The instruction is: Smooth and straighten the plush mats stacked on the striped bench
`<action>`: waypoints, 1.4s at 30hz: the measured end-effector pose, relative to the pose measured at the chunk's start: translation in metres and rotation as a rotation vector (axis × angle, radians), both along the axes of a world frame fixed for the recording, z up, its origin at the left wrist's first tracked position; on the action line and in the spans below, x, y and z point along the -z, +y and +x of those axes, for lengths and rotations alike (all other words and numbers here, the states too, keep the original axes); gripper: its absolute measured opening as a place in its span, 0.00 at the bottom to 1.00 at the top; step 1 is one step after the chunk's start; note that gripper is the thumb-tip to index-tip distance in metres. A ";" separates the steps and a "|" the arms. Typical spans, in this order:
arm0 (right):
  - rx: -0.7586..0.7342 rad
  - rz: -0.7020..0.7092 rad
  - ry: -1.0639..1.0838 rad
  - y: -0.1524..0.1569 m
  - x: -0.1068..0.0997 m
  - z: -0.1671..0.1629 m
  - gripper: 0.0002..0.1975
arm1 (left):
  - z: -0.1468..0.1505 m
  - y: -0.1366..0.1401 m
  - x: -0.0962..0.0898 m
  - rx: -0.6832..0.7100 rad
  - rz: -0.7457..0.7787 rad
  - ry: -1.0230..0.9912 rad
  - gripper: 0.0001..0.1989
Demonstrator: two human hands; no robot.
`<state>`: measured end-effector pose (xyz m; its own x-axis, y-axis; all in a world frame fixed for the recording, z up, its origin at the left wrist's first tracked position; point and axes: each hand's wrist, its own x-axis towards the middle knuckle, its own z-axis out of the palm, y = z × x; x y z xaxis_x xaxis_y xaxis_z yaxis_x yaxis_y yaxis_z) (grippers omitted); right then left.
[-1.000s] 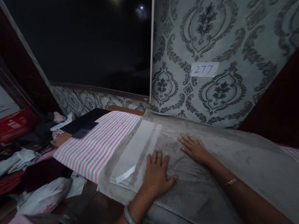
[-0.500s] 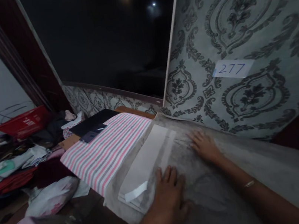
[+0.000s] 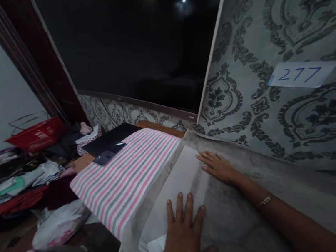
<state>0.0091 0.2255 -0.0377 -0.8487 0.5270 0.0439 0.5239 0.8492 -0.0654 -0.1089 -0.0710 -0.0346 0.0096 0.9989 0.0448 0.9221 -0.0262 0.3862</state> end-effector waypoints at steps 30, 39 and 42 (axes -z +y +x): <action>0.331 -0.042 -0.003 -0.067 -0.019 0.054 0.30 | 0.021 0.070 -0.083 0.042 -0.060 0.145 0.28; 0.493 -0.080 0.107 -0.054 -0.043 0.129 0.31 | 0.041 0.198 -0.050 -0.028 -0.030 0.303 0.31; 0.626 -0.063 0.109 -0.045 -0.042 0.193 0.30 | 0.035 0.203 -0.044 -0.014 -0.016 0.305 0.33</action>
